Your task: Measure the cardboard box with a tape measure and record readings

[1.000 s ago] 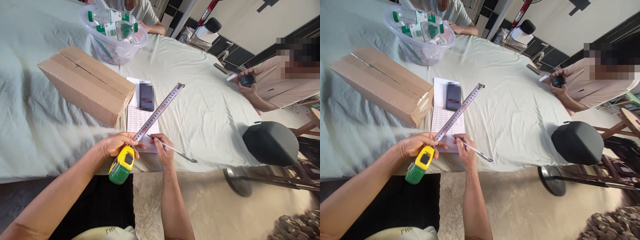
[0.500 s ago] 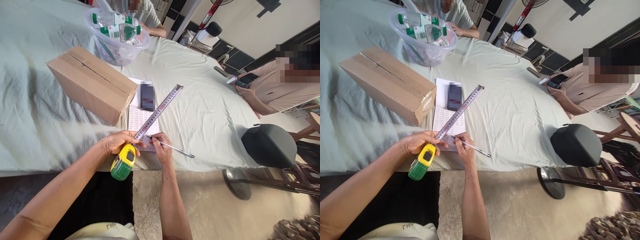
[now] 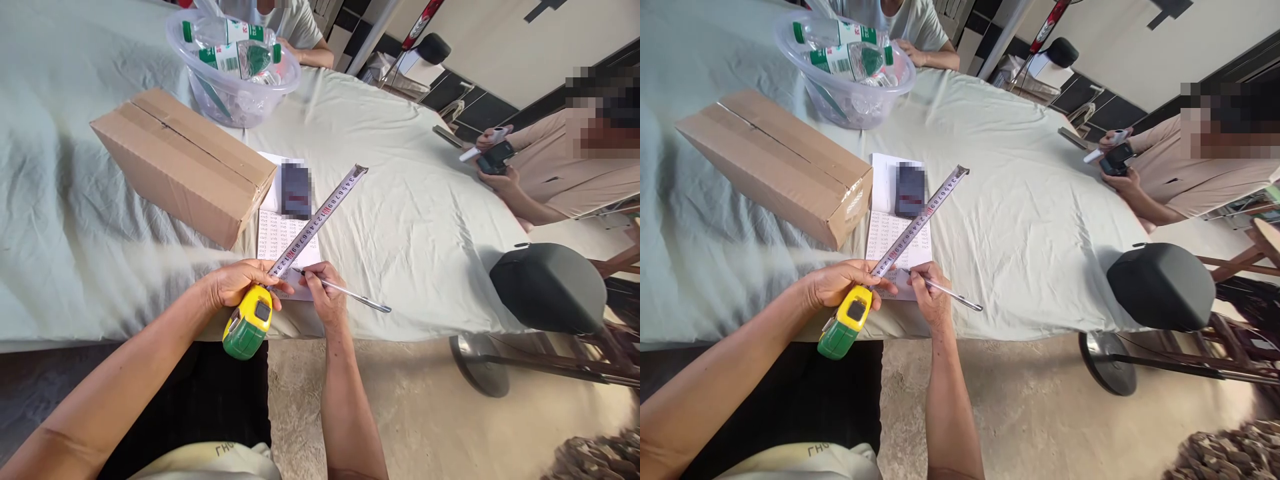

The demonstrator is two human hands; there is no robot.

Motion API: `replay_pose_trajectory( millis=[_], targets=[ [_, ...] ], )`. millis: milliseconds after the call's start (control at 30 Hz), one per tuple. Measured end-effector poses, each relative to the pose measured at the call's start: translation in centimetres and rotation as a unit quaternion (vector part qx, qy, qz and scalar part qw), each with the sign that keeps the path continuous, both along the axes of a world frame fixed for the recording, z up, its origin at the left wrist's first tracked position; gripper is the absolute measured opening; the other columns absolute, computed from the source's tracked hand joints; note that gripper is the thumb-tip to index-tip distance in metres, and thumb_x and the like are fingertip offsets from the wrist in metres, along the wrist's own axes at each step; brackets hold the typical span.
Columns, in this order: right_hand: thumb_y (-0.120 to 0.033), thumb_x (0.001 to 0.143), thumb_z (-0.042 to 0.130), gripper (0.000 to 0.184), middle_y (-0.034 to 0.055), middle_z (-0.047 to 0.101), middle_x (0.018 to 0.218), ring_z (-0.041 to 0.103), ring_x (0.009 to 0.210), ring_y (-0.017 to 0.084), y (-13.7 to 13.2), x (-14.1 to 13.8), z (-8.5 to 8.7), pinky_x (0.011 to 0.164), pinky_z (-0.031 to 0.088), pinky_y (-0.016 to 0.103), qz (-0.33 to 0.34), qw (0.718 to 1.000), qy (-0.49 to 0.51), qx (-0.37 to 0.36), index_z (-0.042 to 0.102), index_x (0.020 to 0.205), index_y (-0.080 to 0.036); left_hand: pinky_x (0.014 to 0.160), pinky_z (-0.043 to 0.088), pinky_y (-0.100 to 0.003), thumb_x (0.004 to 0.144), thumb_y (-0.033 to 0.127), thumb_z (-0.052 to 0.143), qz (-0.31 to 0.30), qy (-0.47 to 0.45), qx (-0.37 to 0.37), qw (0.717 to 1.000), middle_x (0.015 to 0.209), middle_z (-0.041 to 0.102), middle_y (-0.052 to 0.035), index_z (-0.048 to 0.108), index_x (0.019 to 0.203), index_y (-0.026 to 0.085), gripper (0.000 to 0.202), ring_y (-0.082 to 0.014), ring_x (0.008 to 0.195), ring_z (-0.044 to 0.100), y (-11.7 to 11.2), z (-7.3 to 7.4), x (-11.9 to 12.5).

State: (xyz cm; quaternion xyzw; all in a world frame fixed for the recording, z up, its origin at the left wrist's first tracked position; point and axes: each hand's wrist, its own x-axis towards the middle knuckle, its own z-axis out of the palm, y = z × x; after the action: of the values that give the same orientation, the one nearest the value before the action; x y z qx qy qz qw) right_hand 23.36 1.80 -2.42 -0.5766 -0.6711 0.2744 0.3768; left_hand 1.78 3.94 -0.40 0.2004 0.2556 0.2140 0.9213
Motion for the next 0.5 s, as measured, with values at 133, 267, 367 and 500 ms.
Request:
replay_pose_trajectory(
  millis=[133,267,367,500],
  targets=[
    [-0.029,0.088,0.05,0.011,-0.001,0.065,0.067,0.062,0.064,0.017,0.0,-0.06,0.13,0.062,0.046,0.03,0.002,1.0,-0.006,0.002,0.056,0.082,-0.023,0.052,0.05,-0.026,0.076,0.012,0.065,0.002,-0.002,0.004,1.0,0.095,0.071,-0.0129,0.056,0.11,0.012,0.035,-0.0197,0.062,0.069,-0.06,0.02,0.04],
    [-0.028,0.088,0.049,0.011,-0.001,0.066,0.068,0.062,0.065,0.018,0.0,-0.17,0.27,0.061,0.046,0.03,0.001,1.0,-0.018,0.003,0.056,0.08,-0.023,0.055,0.05,-0.027,0.077,0.013,0.066,0.005,-0.008,0.01,1.0,0.096,0.071,-0.0138,0.056,0.113,0.012,0.037,-0.0195,0.063,0.069,-0.07,-0.16,0.06],
    [-0.028,0.087,0.049,0.012,-0.0012,0.065,0.066,0.061,0.063,0.017,-0.03,-0.13,0.24,0.06,0.046,0.03,0.005,1.0,-0.015,0.004,0.056,0.079,-0.023,0.055,0.05,-0.027,0.077,0.014,0.066,0.004,-0.008,0.011,1.0,0.095,0.071,-0.0135,0.057,0.111,0.012,0.035,-0.0194,0.062,0.069,-0.05,-0.22,0.06],
    [-0.029,0.088,0.048,0.013,-0.0011,0.065,0.066,0.06,0.063,0.018,-0.09,0.04,0.04,0.06,0.045,0.03,0.002,1.0,0.012,0.004,0.056,0.079,-0.023,0.054,0.05,-0.026,0.077,0.012,0.064,0.001,-0.001,0.004,1.0,0.095,0.071,-0.0132,0.057,0.108,0.012,0.031,-0.0192,0.061,0.069,-0.01,-0.12,0.07]
  ],
)
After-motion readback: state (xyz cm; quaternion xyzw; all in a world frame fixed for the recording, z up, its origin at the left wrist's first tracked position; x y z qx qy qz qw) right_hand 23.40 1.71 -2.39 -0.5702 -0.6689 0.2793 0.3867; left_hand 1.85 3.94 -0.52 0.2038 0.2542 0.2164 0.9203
